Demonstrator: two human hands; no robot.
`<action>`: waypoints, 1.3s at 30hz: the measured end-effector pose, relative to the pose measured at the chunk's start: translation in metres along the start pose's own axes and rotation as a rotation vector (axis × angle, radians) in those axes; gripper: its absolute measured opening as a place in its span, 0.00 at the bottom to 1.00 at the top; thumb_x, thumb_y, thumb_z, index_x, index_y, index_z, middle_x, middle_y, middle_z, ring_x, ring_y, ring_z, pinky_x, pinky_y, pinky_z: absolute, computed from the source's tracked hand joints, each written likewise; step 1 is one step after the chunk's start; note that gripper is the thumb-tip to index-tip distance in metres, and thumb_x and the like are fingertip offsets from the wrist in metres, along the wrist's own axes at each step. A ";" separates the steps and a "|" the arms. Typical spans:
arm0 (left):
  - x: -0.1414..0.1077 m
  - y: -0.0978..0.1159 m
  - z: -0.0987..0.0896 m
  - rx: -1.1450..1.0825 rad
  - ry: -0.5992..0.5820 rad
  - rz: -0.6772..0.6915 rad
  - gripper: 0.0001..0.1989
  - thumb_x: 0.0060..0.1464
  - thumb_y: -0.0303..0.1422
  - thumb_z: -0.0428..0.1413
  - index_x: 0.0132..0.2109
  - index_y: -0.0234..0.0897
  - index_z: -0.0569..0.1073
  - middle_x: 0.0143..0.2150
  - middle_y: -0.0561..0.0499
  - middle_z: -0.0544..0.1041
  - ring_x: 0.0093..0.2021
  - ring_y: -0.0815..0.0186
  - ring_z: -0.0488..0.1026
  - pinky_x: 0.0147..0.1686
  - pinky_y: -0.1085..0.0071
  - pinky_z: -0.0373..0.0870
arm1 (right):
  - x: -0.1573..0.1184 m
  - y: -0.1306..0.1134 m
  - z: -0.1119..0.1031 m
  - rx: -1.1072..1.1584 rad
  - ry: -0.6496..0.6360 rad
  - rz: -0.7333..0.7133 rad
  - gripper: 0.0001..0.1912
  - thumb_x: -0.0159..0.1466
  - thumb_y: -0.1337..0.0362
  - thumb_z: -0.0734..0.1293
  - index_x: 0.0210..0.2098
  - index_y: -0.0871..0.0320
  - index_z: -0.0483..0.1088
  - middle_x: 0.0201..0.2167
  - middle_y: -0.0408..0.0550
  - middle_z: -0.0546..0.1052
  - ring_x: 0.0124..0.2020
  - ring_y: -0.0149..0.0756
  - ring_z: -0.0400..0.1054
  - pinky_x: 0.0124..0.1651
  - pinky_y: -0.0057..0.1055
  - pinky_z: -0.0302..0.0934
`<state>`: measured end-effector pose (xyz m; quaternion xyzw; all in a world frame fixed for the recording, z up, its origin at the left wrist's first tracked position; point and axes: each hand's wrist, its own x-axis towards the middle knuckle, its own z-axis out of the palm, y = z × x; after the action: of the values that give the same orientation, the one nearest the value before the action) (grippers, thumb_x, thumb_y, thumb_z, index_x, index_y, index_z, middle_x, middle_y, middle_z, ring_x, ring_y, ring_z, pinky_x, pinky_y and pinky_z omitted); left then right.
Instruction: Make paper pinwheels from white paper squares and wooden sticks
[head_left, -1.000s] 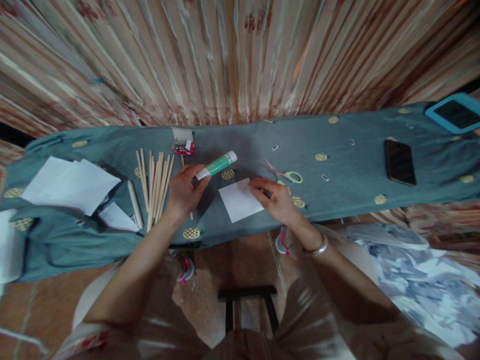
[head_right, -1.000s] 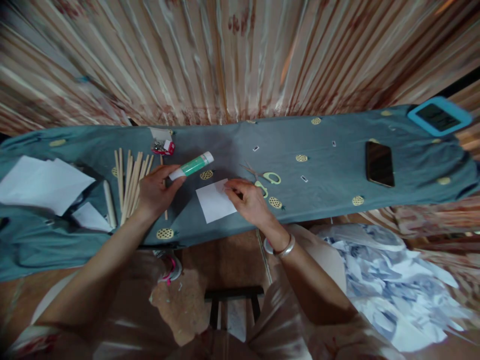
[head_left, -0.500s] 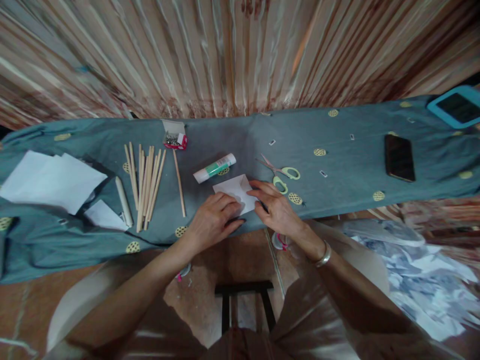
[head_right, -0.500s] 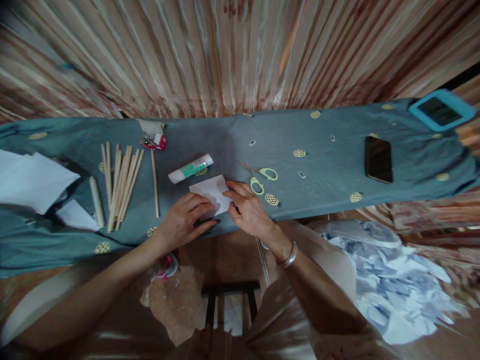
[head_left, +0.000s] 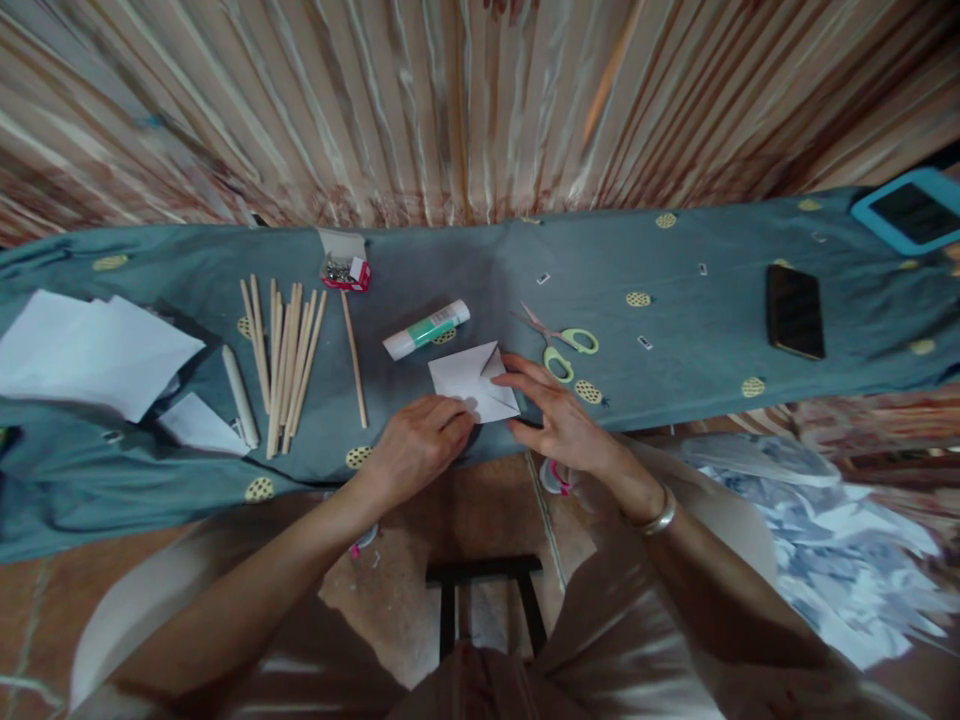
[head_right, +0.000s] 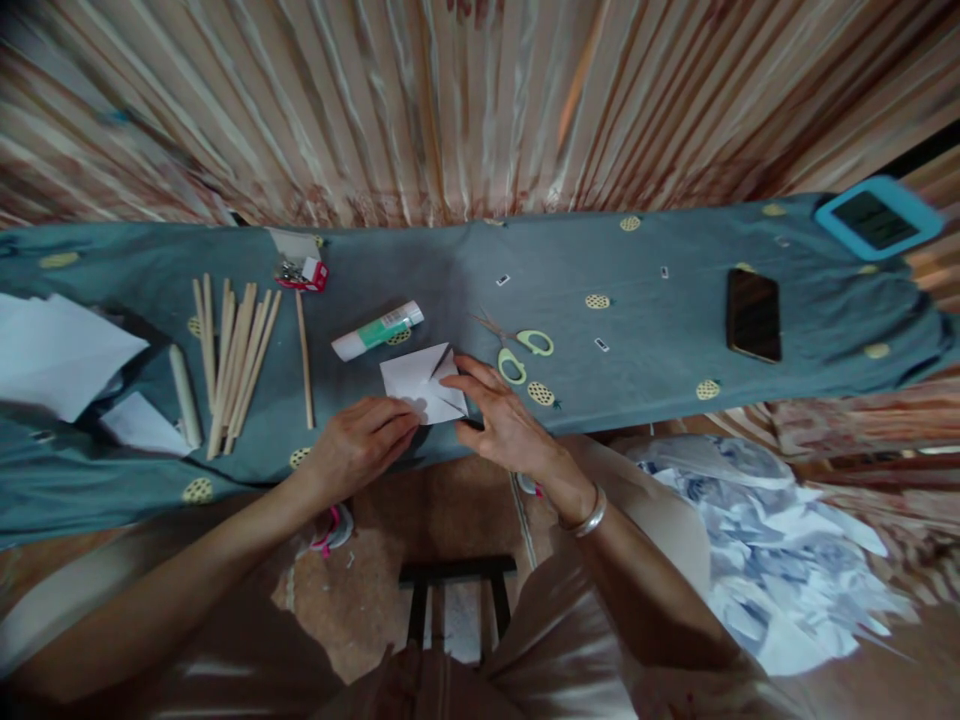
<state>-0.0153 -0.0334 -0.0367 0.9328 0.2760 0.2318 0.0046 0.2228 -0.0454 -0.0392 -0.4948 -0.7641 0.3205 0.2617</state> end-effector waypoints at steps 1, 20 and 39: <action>-0.002 0.000 -0.001 -0.003 0.011 0.007 0.08 0.65 0.26 0.51 0.42 0.32 0.76 0.39 0.45 0.80 0.36 0.62 0.77 0.38 0.67 0.74 | -0.002 0.001 -0.001 0.037 0.003 0.016 0.24 0.59 0.68 0.68 0.56 0.52 0.70 0.68 0.54 0.63 0.69 0.47 0.58 0.68 0.49 0.54; -0.008 0.002 -0.004 -0.019 0.004 0.041 0.08 0.65 0.25 0.52 0.39 0.32 0.75 0.37 0.46 0.79 0.38 0.63 0.76 0.39 0.67 0.74 | -0.010 -0.005 0.005 0.056 0.082 -0.032 0.05 0.59 0.65 0.73 0.35 0.48 0.80 0.70 0.40 0.61 0.74 0.50 0.47 0.73 0.55 0.47; -0.009 0.013 0.006 -0.168 0.028 0.059 0.08 0.65 0.24 0.52 0.49 0.30 0.72 0.41 0.44 0.79 0.45 0.60 0.76 0.45 0.63 0.79 | -0.001 -0.009 0.016 0.012 0.124 0.034 0.03 0.59 0.66 0.73 0.31 0.51 0.78 0.63 0.45 0.70 0.69 0.49 0.58 0.71 0.53 0.49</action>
<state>-0.0128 -0.0483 -0.0439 0.9334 0.2281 0.2673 0.0723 0.2067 -0.0529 -0.0429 -0.5250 -0.7361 0.2980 0.3062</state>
